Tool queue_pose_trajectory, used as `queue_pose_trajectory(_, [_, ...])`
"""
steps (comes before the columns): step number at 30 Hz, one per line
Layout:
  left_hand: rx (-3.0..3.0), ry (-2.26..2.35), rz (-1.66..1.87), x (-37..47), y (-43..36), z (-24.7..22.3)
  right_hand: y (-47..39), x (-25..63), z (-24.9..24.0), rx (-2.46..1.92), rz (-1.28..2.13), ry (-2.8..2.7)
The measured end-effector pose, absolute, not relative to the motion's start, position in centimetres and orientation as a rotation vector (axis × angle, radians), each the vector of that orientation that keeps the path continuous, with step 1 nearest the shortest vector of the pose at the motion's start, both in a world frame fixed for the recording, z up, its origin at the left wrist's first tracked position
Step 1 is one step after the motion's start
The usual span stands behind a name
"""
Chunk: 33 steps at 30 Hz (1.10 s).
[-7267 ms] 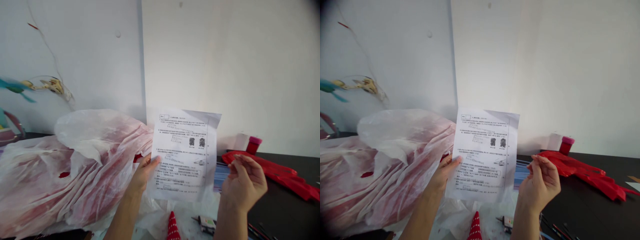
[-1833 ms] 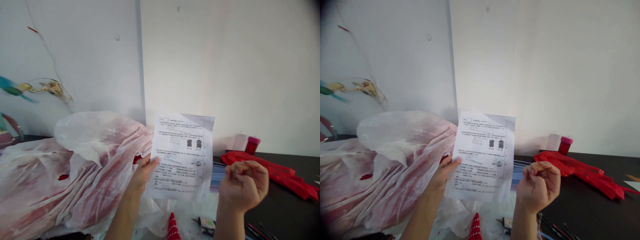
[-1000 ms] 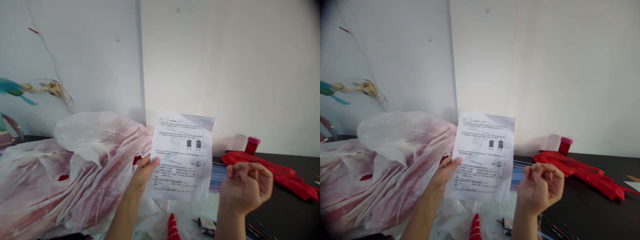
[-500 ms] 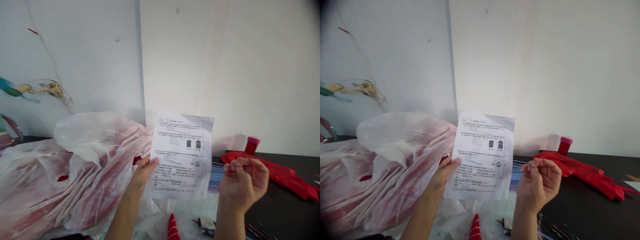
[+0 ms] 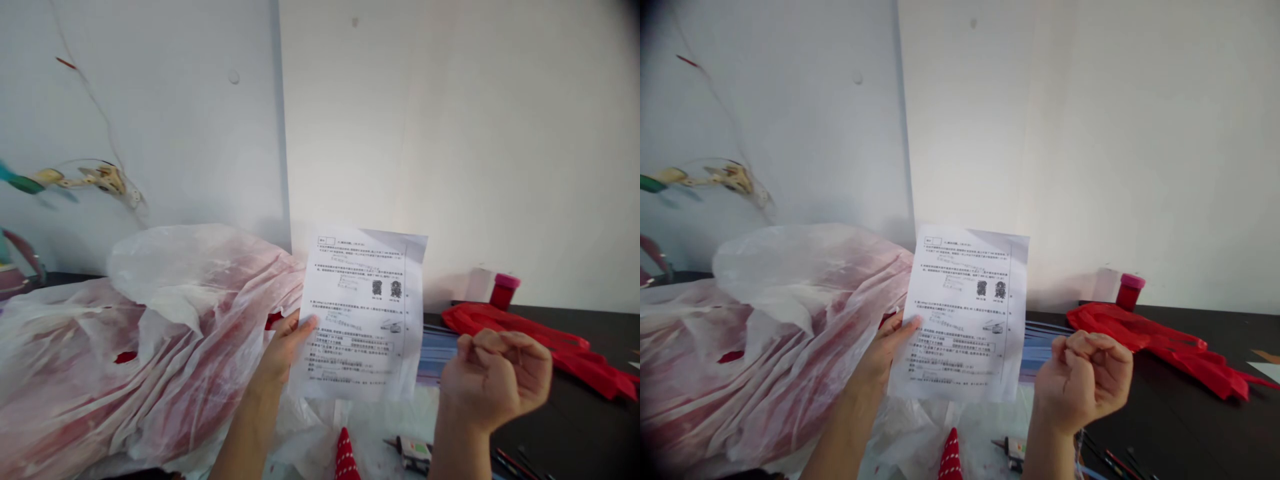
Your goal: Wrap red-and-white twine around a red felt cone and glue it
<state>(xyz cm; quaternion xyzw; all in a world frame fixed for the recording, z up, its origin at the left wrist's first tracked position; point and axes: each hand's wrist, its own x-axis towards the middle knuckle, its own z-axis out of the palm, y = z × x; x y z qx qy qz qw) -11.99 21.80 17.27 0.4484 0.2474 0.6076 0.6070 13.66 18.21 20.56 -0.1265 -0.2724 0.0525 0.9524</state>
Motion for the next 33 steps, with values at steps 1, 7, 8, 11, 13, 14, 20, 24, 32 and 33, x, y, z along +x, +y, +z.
queue_pose_trajectory(1, [1.04, 0.576, 1.408, -12.01, 21.83, 17.23, 18.18, 13.6, 20.62, -0.268, 0.096, -0.545])
queue_pose_trajectory(7, [1.048, 0.595, 1.406, -12.17, 21.98, 17.07, 18.13, 13.55, 21.05, -0.282, 0.211, -0.538])
queue_pose_trajectory(8, [1.046, 0.592, 1.401, -12.18, 21.97, 17.06, 18.14, 13.54, 21.07, -0.285, 0.232, -0.539])
queue_pose_trajectory(11, [1.038, 0.597, 1.401, -12.2, 21.93, 17.06, 18.2, 13.49, 21.03, -0.28, 0.248, -0.56])
queue_pose_trajectory(13, [1.036, 0.607, 1.402, -12.21, 21.9, 17.07, 18.26, 13.48, 20.95, -0.271, 0.229, -0.571])
queue_pose_trajectory(14, [1.037, 0.61, 1.402, -12.22, 21.9, 17.07, 18.29, 13.49, 20.91, -0.268, 0.219, -0.575])
queue_pose_trajectory(20, [1.04, 0.6, 1.412, -12.27, 21.98, 17.06, 18.4, 13.54, 20.83, -0.303, 0.18, -0.597])
queue_pose_trajectory(24, [1.045, 0.581, 1.415, -12.26, 22.02, 17.03, 18.28, 13.56, 20.89, -0.296, 0.168, -0.62])
queue_pose_trajectory(32, [1.052, 0.591, 1.401, -12.26, 21.99, 16.98, 18.1, 13.72, 20.77, -0.259, 0.174, -0.625])
queue_pose_trajectory(33, [1.053, 0.591, 1.402, -12.25, 21.98, 16.99, 18.07, 13.68, 20.76, -0.257, 0.178, -0.627])
